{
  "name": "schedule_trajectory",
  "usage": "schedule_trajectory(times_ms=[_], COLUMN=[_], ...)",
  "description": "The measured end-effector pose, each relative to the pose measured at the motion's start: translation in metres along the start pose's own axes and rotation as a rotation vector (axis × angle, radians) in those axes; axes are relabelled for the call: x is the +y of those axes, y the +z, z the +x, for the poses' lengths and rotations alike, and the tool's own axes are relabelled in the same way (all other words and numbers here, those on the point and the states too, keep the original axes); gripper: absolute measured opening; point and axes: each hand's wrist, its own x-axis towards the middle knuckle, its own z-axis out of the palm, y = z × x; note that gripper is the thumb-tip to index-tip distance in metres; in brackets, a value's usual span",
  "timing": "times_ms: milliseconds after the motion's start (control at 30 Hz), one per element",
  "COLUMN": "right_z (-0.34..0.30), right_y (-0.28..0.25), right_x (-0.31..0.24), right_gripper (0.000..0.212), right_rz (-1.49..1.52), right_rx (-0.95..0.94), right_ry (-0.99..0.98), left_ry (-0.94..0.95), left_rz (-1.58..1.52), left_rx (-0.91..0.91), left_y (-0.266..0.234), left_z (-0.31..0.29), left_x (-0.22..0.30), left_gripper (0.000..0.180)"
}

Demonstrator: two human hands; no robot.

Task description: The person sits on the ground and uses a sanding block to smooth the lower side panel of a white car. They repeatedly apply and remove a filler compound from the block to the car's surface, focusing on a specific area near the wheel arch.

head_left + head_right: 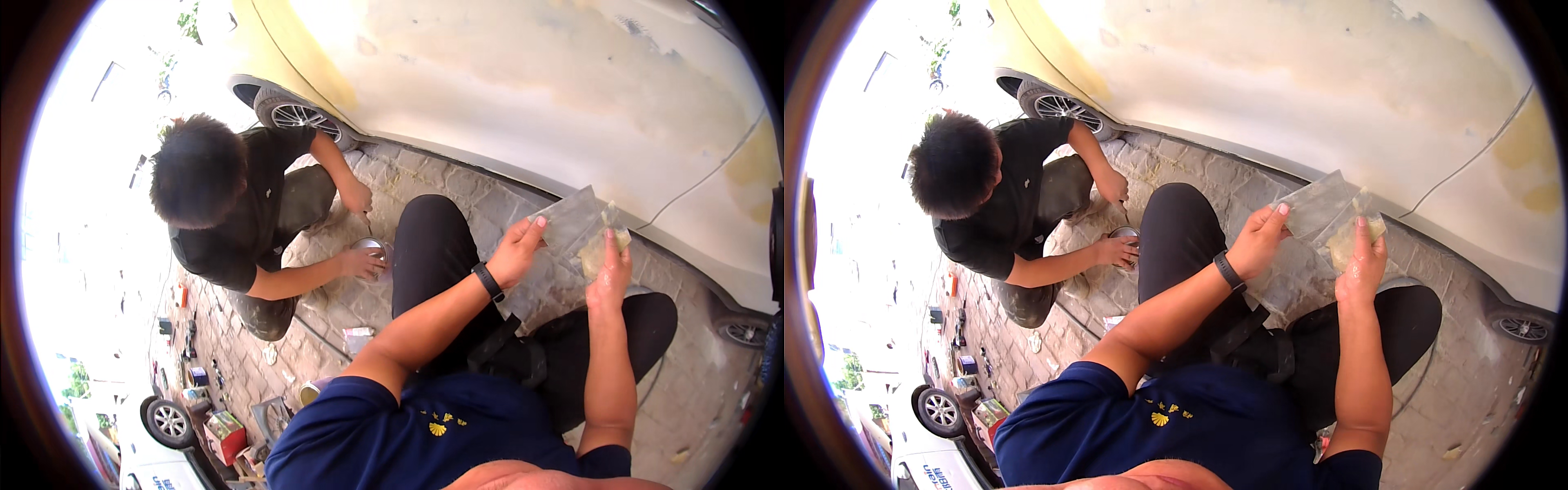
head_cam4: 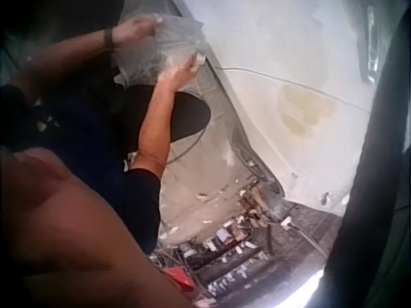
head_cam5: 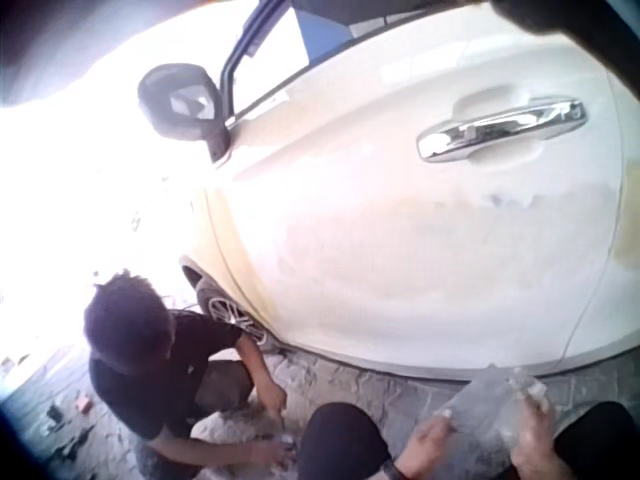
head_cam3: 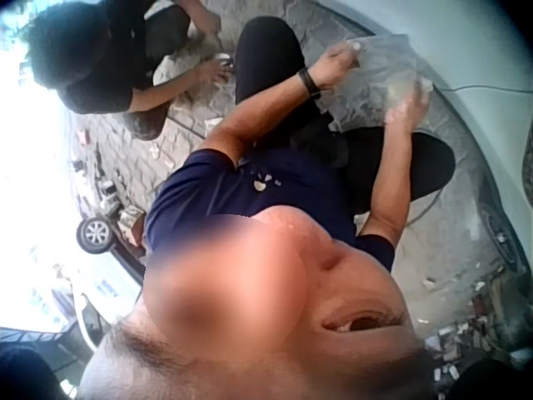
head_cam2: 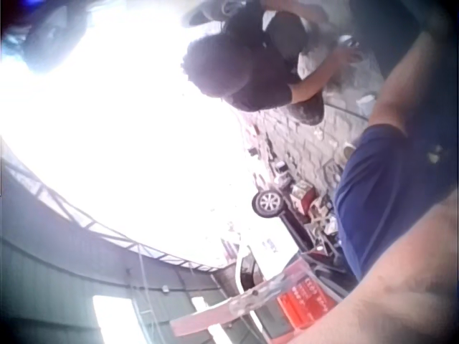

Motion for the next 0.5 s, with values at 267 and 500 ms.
schedule_trajectory(times_ms=[267,500], right_z=[0.009,0.0], right_y=[-0.011,-0.002], right_x=[-0.015,0.002], right_gripper=[0.023,0.024], right_rz=[-0.038,-0.17], right_rx=[0.015,-0.048], right_ry=[-0.154,-0.084], left_ry=[0.161,0.253], left_rz=[0.466,0.499], left_rx=[-0.006,-0.103], left_y=[-0.01,0.005], left_z=[0.0,-0.011], left_x=[0.006,0.021], left_gripper=[0.032,0.03])
